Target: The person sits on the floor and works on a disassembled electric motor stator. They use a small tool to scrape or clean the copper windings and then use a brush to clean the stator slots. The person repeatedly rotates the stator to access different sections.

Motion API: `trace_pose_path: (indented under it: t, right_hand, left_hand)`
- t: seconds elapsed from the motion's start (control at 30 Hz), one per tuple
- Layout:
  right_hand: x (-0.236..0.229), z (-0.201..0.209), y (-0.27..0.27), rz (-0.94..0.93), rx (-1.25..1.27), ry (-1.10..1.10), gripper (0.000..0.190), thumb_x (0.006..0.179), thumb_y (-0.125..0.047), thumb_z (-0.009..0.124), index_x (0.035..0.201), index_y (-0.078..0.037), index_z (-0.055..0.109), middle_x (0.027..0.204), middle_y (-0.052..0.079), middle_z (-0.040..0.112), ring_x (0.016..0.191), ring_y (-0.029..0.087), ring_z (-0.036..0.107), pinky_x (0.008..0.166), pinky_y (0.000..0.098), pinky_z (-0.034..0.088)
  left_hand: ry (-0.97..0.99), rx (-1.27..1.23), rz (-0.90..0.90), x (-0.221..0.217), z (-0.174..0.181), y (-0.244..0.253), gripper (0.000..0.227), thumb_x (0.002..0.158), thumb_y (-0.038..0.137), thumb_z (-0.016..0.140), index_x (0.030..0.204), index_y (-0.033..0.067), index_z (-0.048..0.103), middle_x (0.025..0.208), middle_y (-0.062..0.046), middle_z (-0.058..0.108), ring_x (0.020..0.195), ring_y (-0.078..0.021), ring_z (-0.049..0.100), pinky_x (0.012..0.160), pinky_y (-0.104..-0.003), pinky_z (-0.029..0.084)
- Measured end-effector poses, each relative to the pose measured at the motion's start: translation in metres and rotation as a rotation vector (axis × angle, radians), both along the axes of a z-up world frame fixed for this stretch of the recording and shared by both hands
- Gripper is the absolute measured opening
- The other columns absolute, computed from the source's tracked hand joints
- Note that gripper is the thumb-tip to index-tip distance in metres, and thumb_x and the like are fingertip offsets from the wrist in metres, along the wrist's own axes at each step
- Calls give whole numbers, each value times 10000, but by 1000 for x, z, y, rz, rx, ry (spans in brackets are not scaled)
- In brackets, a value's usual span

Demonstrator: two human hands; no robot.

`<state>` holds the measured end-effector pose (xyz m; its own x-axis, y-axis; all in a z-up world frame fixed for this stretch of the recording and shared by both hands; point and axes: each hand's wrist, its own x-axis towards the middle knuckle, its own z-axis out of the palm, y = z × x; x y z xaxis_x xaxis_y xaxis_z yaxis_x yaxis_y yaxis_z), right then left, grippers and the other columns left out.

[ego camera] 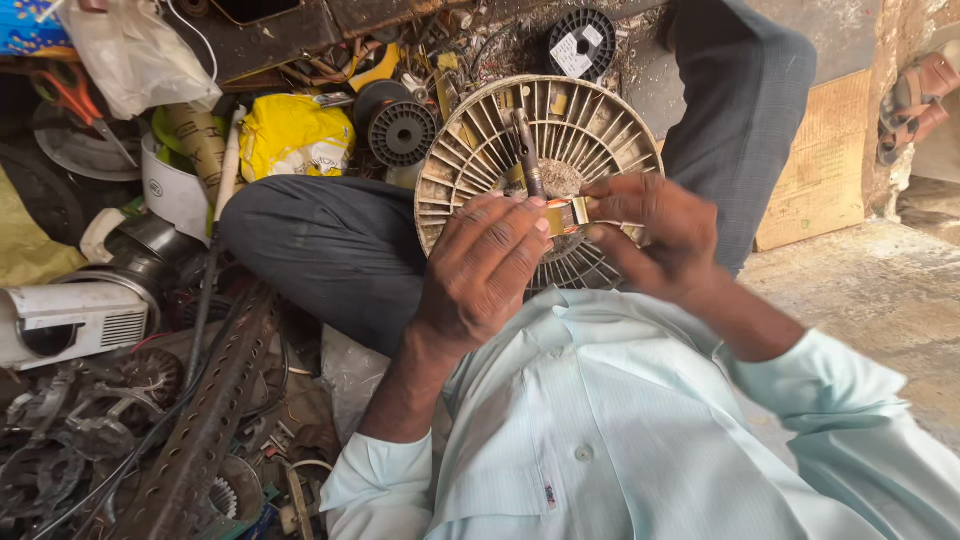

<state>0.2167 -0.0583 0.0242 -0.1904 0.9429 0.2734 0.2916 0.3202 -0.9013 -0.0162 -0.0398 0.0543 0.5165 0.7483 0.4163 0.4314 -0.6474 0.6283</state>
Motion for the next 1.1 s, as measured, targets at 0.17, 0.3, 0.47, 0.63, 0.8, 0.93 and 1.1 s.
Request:
trace_pose_path:
  t: [0.17, 0.3, 0.47, 0.63, 0.8, 0.93, 1.1]
  right_hand:
    - [24, 23, 67, 410, -163, -1, 376, 1068, -184, 541, 1361, 50, 569, 1260, 182, 681, 1181, 294, 677, 1016, 392, 534]
    - [11, 17, 121, 817, -341, -10, 276, 1048, -120, 578, 1288, -17, 666, 1201, 130, 738, 1087, 242, 728, 916, 346, 579]
    - [9, 14, 130, 813, -498, -215, 192, 940, -146, 687, 1093, -73, 777, 943, 67, 778, 769, 174, 734, 641, 325, 578]
    - [11, 4, 125, 461, 30, -435, 109, 900, -178, 795, 985, -114, 822, 929, 67, 742, 825, 250, 699, 688, 373, 546]
    - [39, 47, 94, 246, 228, -858, 107, 831, -247, 787, 887, -158, 803, 889, 46, 717, 802, 256, 672, 730, 404, 520]
    - [1, 76, 21, 842, 94, -1257, 125, 877, -248, 675, 942, -176, 755, 882, -11, 697, 843, 202, 681, 884, 502, 479]
    - [11, 101, 21, 669, 381, -669, 220, 710, -206, 725, 917, -146, 775, 860, 55, 655, 884, 293, 651, 869, 590, 406]
  left_hand:
    - [-59, -21, 40, 3, -14, -6, 202, 956, -3, 763, 1138, -5, 677, 1231, -151, 691, 1153, -316, 676, 1019, -464, 559]
    - [-69, 20, 104, 10, -13, -9, 270, 960, 21, 796, 1211, 24, 697, 1257, -123, 675, 1183, -305, 647, 1017, -435, 553]
    - [-93, -52, 51, 3, -3, 0, 338, 903, 128, 838, 1179, 38, 665, 1293, -148, 647, 1235, -349, 611, 1079, -448, 505]
    - [-398, -512, 164, 3, -11, 39, 141, 931, 126, 804, 930, 38, 694, 941, -93, 684, 907, -210, 664, 839, -347, 535]
    - [-27, -565, -72, 24, -41, 95, 265, 850, 206, 866, 719, 38, 708, 721, -52, 666, 650, -168, 643, 595, -335, 490]
    - [-77, -597, -175, 4, -36, 97, 139, 871, 173, 811, 799, 72, 746, 786, -34, 702, 708, -154, 663, 639, -324, 535]
    - [-238, -337, -3, -6, 7, 1, 113, 911, 83, 782, 985, 27, 718, 856, -87, 660, 721, -182, 618, 643, -349, 508]
